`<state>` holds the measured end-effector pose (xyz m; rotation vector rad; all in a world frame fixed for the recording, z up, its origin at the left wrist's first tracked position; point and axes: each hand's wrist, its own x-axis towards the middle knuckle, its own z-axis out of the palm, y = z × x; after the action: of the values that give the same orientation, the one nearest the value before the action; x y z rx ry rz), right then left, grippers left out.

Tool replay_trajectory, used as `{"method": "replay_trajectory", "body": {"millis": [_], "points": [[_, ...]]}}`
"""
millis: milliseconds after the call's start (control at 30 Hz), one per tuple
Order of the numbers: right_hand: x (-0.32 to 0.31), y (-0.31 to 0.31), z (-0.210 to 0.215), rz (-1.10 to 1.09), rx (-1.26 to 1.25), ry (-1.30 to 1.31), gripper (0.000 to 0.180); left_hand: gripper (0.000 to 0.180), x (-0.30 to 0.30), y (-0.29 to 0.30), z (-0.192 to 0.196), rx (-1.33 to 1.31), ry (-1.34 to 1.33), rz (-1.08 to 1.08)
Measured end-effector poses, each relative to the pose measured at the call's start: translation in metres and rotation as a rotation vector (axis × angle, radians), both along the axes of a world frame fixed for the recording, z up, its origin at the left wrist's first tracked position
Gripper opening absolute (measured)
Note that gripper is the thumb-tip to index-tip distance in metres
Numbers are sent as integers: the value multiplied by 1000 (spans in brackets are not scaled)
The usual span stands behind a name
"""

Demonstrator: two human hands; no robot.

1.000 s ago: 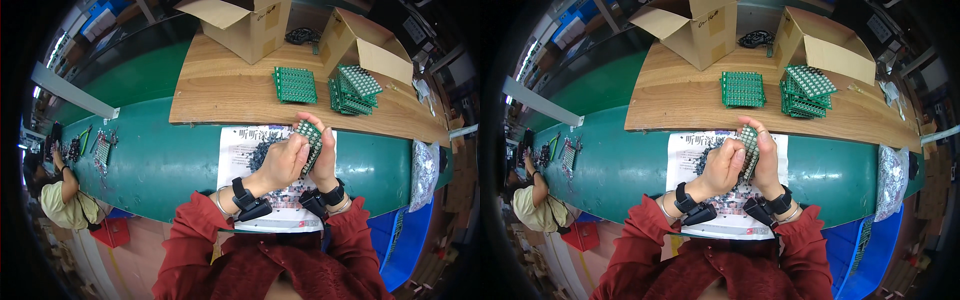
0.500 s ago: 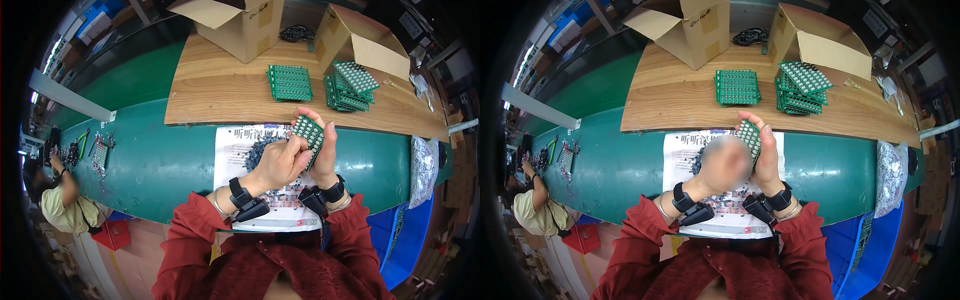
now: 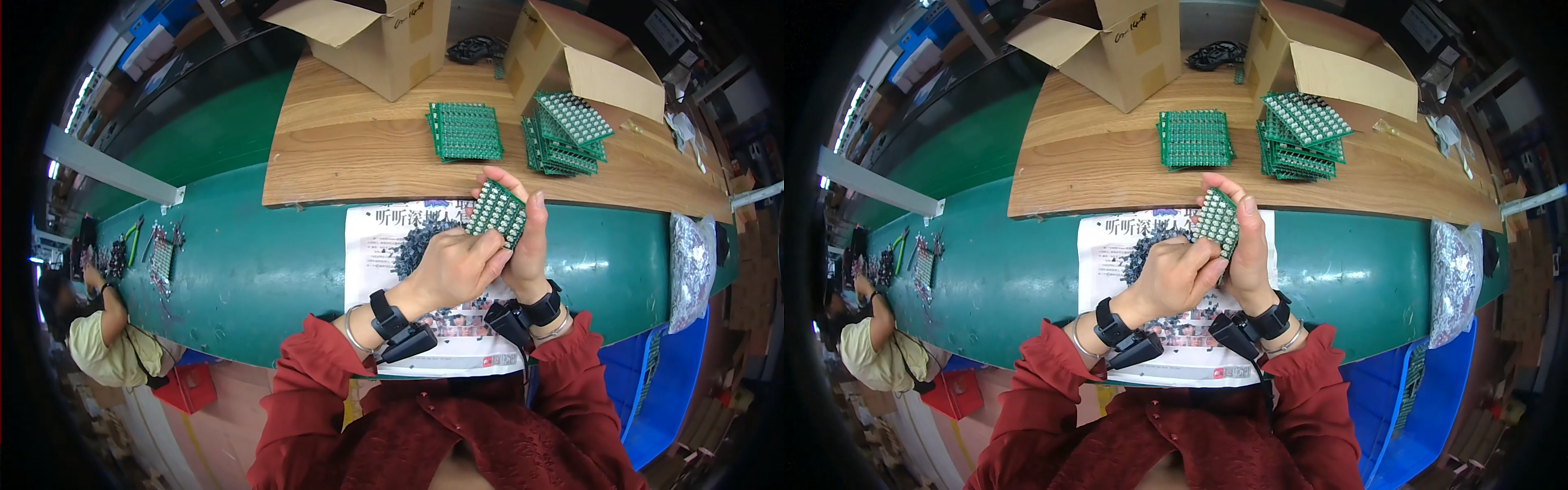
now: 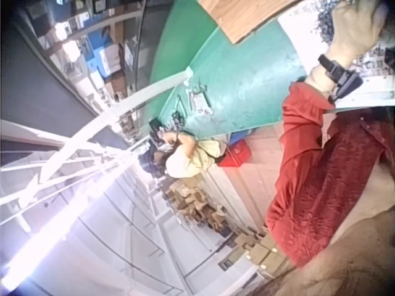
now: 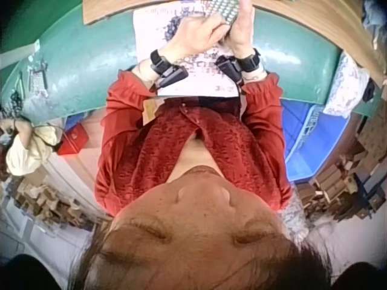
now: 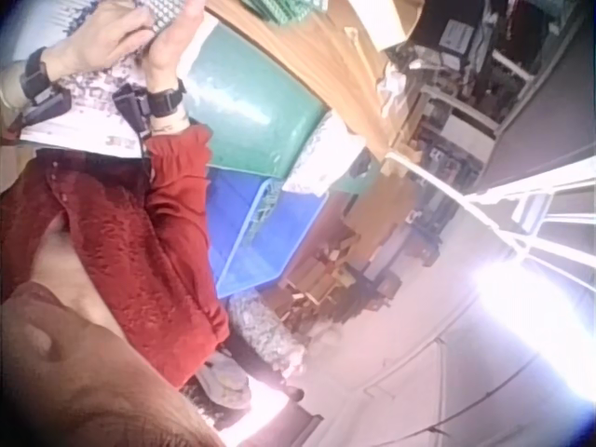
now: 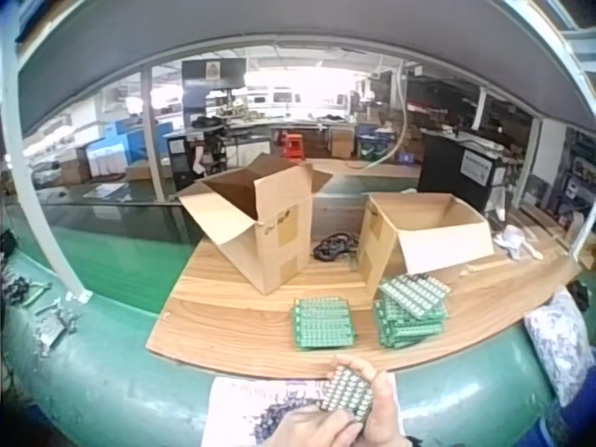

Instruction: The person inserts small components into green circuit boards by hand, then stacks the boards and places them into a plastic bag. The person also handles a bag of small components and a newspaper on the table.

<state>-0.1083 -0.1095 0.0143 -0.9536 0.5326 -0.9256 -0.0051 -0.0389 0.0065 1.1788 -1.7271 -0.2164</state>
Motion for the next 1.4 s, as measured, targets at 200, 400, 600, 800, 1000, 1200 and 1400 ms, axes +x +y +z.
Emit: {"method": "replay_trajectory", "body": {"millis": [200, 400, 600, 800, 1000, 1200, 1400], "points": [[-2, -5, -1, 46, 78, -78, 75, 7, -3, 2, -2, 82, 228, 8], [-4, -8, 0, 34, 62, -112, 76, 7, -1, 2, 6, 22, 80, -46], [-3, -9, -1, -10, -71, -50, 75, 13, 5, 3, -6, 9, 178, 19], [-4, 1, -1, -100, -500, 166, 72, 107, 7, -12, -12, 112, 391, -150], [5, 12, -1, -98, -563, 140, 89, 117, 2, -10, -15, 115, 141, -124], [-3, 8, 4, 60, -384, -59, 87, 92, 3, -4, -14, 297, 682, -132], [-25, -19, -3, -237, -200, 48, 37, 68, 10, -3, 4, 348, 1218, -354]]}}
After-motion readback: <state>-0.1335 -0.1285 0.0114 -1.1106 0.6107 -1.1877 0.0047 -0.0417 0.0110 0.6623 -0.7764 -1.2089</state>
